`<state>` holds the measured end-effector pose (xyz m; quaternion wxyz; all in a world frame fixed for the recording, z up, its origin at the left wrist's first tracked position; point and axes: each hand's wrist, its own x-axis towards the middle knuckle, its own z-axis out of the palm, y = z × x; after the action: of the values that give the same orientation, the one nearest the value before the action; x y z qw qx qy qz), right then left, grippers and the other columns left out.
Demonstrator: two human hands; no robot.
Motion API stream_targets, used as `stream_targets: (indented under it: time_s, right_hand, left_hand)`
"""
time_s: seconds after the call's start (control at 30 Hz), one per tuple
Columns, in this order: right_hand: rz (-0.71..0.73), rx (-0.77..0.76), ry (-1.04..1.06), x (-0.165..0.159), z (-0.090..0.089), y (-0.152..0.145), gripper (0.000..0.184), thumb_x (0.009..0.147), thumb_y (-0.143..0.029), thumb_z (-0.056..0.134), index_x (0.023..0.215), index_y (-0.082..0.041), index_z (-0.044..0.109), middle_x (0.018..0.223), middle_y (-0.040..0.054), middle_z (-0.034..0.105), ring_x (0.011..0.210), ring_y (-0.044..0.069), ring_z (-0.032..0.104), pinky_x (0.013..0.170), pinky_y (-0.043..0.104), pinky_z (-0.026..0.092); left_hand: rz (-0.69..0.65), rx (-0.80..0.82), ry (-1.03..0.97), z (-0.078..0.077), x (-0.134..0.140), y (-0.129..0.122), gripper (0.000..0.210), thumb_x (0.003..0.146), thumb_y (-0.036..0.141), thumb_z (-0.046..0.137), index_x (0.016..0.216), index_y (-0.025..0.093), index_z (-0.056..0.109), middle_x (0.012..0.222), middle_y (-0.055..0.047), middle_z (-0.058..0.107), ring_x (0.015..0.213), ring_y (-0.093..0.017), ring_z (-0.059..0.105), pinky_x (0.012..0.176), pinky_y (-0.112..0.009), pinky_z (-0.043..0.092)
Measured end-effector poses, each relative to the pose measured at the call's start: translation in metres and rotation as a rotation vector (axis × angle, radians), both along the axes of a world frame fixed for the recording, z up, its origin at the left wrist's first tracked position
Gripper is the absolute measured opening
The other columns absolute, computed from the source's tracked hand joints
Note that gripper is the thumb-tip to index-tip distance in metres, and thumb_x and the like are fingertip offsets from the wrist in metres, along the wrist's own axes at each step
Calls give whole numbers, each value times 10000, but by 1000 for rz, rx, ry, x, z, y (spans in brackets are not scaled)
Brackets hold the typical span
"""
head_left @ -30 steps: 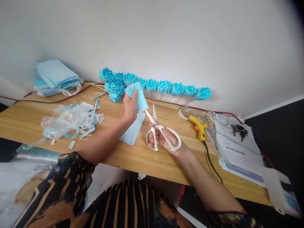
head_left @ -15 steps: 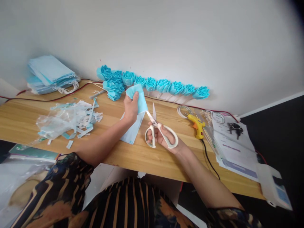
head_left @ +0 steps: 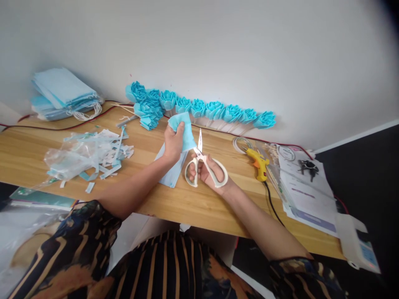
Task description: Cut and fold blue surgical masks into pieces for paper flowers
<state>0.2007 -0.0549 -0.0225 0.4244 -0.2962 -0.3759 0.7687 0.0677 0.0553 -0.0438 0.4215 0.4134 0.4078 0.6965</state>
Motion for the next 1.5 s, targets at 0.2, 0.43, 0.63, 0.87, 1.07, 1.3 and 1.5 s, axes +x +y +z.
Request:
stream_targets:
  time_s: [0.2,0.43,0.63,0.87,1.07,1.3,1.5]
  right_hand:
    - [-25,72,18,-6,-17,-7,579,801,-707,594,1117,-222,592,764,16,600,637,151,547,544,286,479]
    - [-41,124,46,-3,-20,-11,593,816,-690,597,1149,-200,625,749,3,589,603,127,515,518,271,472]
    - [-55,114,21,-2,-17,-11,624,807,-687,614,1187,-192,617,704,-6,626,507,115,515,434,254,427]
    - [-94,96,6,-4,-16,-13,617,793,-684,632,1154,-186,615,647,-30,584,476,104,484,414,246,402]
    - [-110,83,19,-4,-19,-15,617,793,-674,644,1172,-188,621,665,-29,589,483,96,491,416,237,407]
    - [-122,101,-3,-4,-22,-16,605,815,-671,621,1184,-192,620,628,-39,570,463,96,488,386,223,388]
    - [-134,94,-31,-4,-18,-17,635,776,-694,648,1155,-186,621,587,-51,554,433,92,472,357,211,360]
  left_hand:
    - [-24,-35,27,4,-2,-4,312,875,454,646,986,164,611,910,-48,675,832,-165,642,769,-280,532]
    - [-65,-9,22,7,-1,-8,335,857,465,657,989,161,613,919,-51,686,823,-163,646,739,-270,535]
    - [-50,-2,26,6,-1,-8,275,876,404,646,987,156,613,934,-49,688,863,-157,649,812,-276,528]
    - [-56,-31,36,7,-1,-10,296,865,440,659,945,161,604,878,-44,683,792,-153,644,732,-265,533]
    - [-40,-22,32,5,0,-9,301,874,439,649,982,161,608,902,-46,685,809,-152,646,733,-260,532]
    - [-15,16,33,4,-1,-9,299,882,431,642,1012,163,614,952,-51,691,873,-163,649,808,-280,525]
    - [-16,6,19,5,0,-10,288,879,423,645,996,162,617,902,-39,681,806,-149,631,763,-266,517]
